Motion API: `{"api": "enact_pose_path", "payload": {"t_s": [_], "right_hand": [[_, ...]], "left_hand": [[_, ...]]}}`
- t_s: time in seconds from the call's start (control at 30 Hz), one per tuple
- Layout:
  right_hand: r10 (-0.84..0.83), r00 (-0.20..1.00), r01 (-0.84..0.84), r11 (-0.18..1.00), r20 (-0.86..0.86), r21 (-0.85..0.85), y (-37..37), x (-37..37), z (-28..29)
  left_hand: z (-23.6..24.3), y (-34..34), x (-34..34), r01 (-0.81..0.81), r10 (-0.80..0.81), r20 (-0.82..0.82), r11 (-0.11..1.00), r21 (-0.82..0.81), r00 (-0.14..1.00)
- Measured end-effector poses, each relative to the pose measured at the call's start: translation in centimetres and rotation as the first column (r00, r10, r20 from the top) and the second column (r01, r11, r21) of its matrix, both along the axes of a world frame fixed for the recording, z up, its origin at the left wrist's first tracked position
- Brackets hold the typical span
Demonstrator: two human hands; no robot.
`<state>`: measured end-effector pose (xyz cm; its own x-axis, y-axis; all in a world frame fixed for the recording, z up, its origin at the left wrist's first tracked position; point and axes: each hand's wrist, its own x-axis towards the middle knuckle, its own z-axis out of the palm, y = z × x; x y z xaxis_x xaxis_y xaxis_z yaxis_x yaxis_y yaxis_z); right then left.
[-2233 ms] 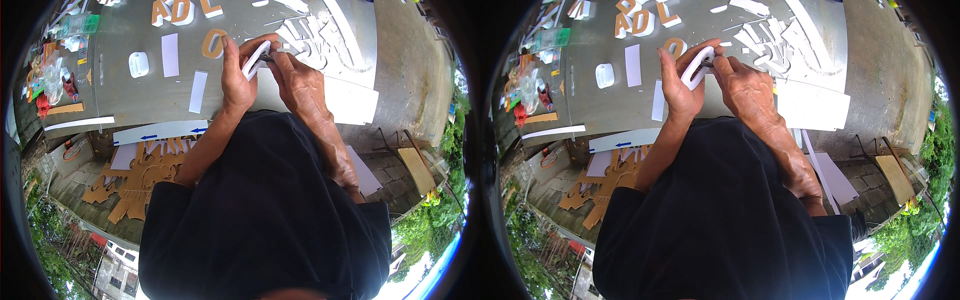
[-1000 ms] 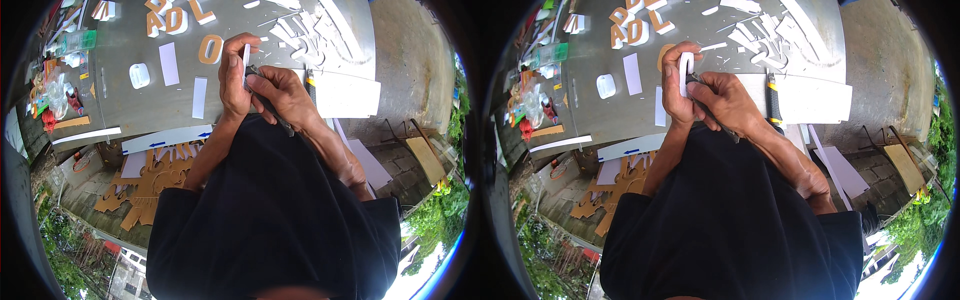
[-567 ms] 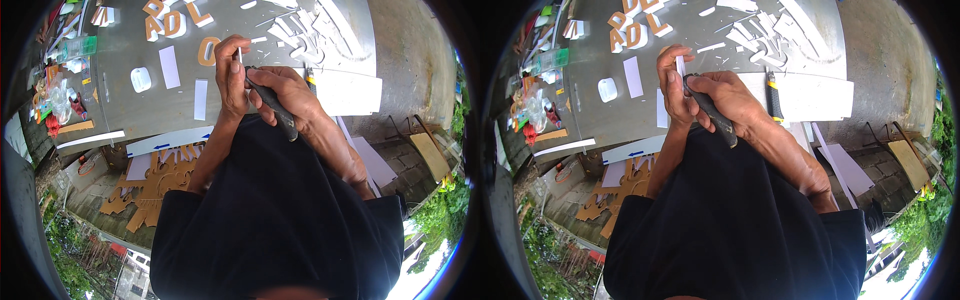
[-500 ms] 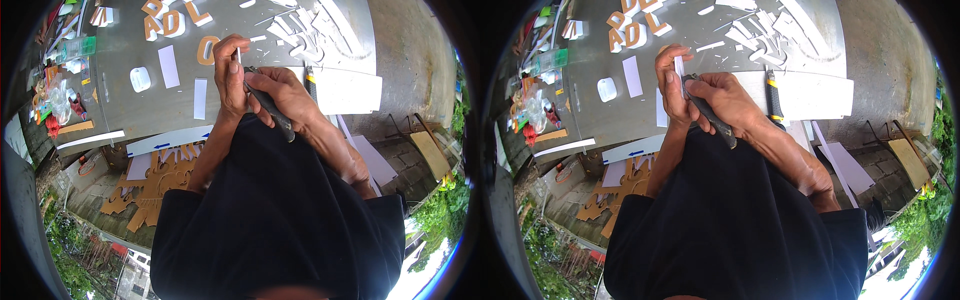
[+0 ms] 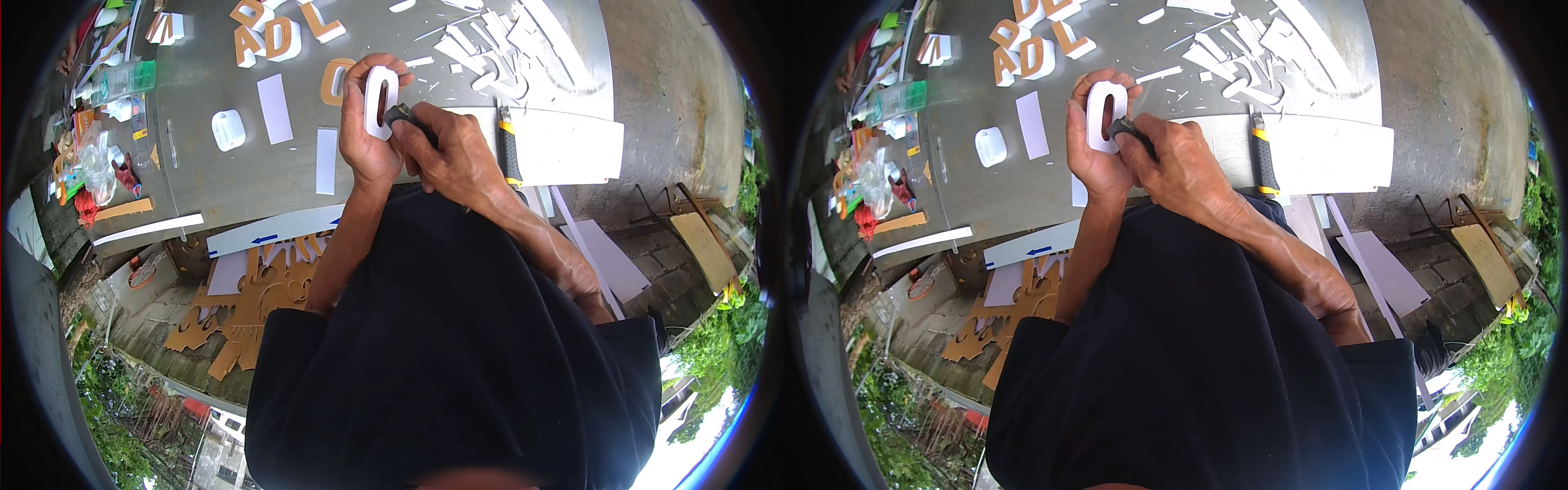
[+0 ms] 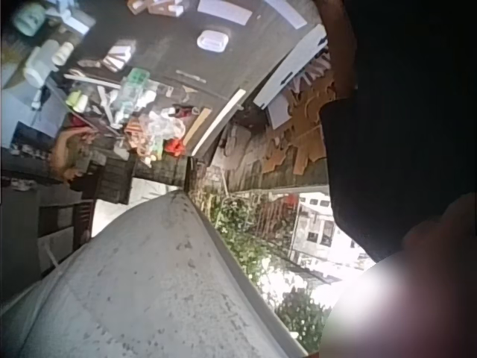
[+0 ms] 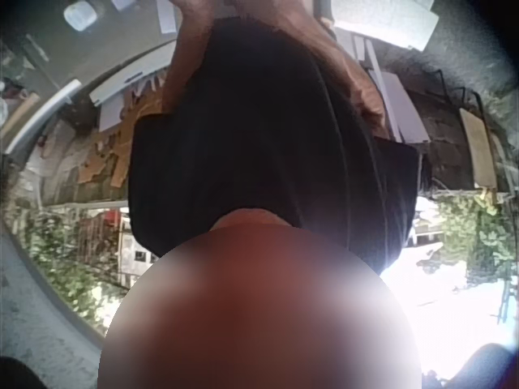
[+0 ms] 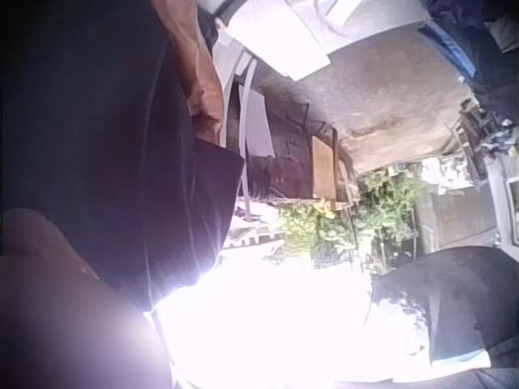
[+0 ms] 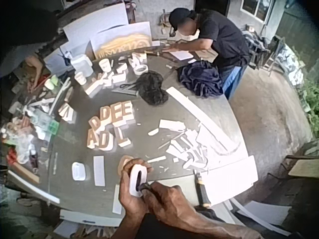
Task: The recorder is assembling and finishing three-dimensional letters for a sign.
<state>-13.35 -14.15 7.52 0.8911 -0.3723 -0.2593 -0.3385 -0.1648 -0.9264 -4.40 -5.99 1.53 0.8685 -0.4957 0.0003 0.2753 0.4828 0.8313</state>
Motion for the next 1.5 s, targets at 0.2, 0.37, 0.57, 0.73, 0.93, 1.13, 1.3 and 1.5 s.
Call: {"api": "enact_pose_path", "payload": {"t_s": [0.2, 0.37, 0.57, 0.73, 0.93, 1.13, 1.3, 1.5], "right_hand": [[0.066, 0.998, -0.047, 0.858, 0.020, -0.511, -1.7, 0.1, -1.7], [0.150, 0.988, -0.088, 0.777, 0.048, -0.623, -1.9, -0.6, -1.3], [0.229, 0.973, -0.133, 0.590, 0.007, -0.797, -1.8, -0.4, -2.2], [0.251, 0.968, -0.131, 0.550, 0.013, -0.825, -1.8, -1.0, -3.0], [0.269, 0.963, -0.150, 0.489, -0.015, -0.859, -3.0, -1.0, -3.3], [-0.101, 0.995, 0.105, 0.959, 0.029, -0.262, -3.0, -1.2, -2.8], [-0.200, 0.977, 0.209, 0.960, -0.067, 0.185, -4.7, -2.0, -1.8], [-0.126, 0.991, 0.112, 0.965, 0.048, 0.238, -4.0, -1.1, -1.1]], "left_hand": [[0.3, 0.5, -0.1, 0.086, -0.097, -0.203, 0.994, -0.065, 0.974], [1.6, 0.2, 0.0, 0.089, -0.079, -0.326, 0.996, 0.017, 0.942], [0.2, 0.5, -0.3, 0.137, -0.099, -0.312, 0.985, 0.103, 0.945], [0.3, 0.5, -0.3, 0.167, -0.112, -0.368, 0.979, 0.121, 0.923], [-0.2, 0.5, 0.0, 0.295, -0.233, -0.391, 0.950, 0.104, 0.890], [1.3, 0.8, 0.6, 0.299, -0.296, -0.438, 0.952, -0.065, 0.849], [0.0, 1.4, 1.2, 0.242, -0.255, -0.387, 0.967, -0.084, 0.886], [-1.2, 1.5, 0.9, 0.253, -0.305, -0.477, 0.952, -0.171, 0.825]]}}
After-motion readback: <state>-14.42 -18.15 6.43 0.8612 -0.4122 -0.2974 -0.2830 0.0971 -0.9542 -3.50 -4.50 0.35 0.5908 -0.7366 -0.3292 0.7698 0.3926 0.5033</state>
